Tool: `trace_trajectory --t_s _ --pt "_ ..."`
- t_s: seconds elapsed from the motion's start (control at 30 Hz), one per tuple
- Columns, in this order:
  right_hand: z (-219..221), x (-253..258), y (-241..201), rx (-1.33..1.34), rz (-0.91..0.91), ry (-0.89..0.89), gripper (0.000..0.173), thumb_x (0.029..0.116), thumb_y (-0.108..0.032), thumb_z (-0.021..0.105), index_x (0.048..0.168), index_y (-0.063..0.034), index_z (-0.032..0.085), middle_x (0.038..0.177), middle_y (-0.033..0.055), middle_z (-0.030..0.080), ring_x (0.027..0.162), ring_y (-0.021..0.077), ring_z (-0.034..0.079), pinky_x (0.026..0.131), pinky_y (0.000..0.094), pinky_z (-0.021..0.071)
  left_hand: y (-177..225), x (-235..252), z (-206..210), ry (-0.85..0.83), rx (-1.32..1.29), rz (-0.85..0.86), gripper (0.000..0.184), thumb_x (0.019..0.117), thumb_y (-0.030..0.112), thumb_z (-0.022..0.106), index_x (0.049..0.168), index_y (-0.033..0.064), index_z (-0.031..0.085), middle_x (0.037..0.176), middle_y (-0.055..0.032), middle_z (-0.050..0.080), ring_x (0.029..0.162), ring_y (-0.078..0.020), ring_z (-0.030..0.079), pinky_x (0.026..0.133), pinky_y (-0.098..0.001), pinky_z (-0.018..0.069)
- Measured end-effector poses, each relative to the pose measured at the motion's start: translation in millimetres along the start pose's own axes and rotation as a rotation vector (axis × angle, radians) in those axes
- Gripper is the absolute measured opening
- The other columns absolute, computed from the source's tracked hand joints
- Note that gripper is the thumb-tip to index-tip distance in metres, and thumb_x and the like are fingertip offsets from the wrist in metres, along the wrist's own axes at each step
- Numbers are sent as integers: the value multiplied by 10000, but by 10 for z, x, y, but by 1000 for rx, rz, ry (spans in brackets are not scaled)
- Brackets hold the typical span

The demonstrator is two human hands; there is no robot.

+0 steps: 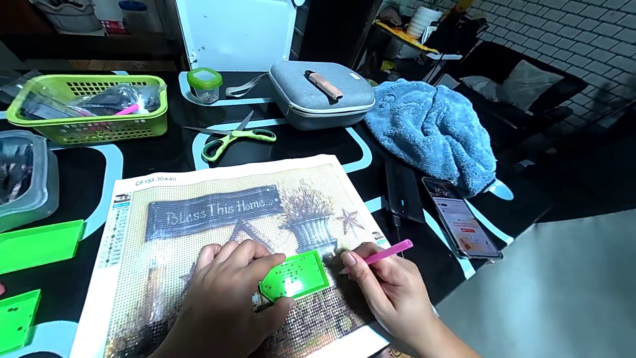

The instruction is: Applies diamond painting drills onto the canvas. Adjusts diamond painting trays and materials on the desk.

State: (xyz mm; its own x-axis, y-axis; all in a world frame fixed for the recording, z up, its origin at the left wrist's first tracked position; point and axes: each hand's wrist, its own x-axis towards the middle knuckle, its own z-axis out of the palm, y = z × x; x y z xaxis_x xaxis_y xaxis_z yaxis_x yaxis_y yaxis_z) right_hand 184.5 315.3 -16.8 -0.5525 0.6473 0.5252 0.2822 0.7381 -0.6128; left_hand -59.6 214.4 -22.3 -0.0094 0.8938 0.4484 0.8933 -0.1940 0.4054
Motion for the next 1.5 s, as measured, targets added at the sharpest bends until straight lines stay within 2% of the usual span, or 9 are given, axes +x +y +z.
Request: trace_trajectory --t_s 0.1,0.23,0.3,0.47,0.87,1.07,1.5 --pt "-43 56 -54 -49 48 -50 360 1087 -313 507 883 -68 672 720 -17 620 654 -21 571 599 134 470 4 3 7 15 11 4 471 815 652 581 1046 305 799 918 100 698 806 -91 602 793 -389 405" --pt "-27 266 -137 159 169 -55 305 1075 -313 531 870 -136 671 727 -79 650 654 -21 621 595 136 525 19 1 10 28 13 -7 433 783 612 617 1039 315 801 920 107 695 805 -81 607 793 -386 419" --pt "58 349 -168 231 148 -59 282 1074 -279 538 877 -129 670 736 -68 647 656 -7 621 600 142 527 23 -4 23 36 19 -11 428 778 608 622 1038 319 802 915 105 697 802 -85 612 786 -388 424" --pt "195 411 -113 196 121 -85 285 1065 -269 549 855 -127 678 704 -75 635 626 -18 603 563 132 502 27 2 26 29 22 -13 432 785 608 614 1044 317 801 917 100 697 811 -93 611 788 -387 422" --pt "134 288 -58 184 82 -66 308 1073 -275 540 859 -103 680 715 -63 642 658 -25 617 595 131 518 31 -2 27 22 31 -4 427 803 605 600 1047 316 798 919 100 697 819 -95 611 804 -390 412" --pt "135 272 -51 161 96 -89 326 1074 -287 536 840 -110 679 712 -64 634 649 -22 599 578 136 493 32 -6 28 16 32 -13 431 796 608 597 1048 322 799 918 108 692 809 -84 604 801 -382 411" --pt "145 261 -51 192 88 -78 319 1071 -268 542 840 -98 681 712 -59 641 655 -24 612 587 132 507 35 -5 29 23 30 -15 427 795 606 603 1045 321 799 908 107 688 801 -81 598 798 -378 406"
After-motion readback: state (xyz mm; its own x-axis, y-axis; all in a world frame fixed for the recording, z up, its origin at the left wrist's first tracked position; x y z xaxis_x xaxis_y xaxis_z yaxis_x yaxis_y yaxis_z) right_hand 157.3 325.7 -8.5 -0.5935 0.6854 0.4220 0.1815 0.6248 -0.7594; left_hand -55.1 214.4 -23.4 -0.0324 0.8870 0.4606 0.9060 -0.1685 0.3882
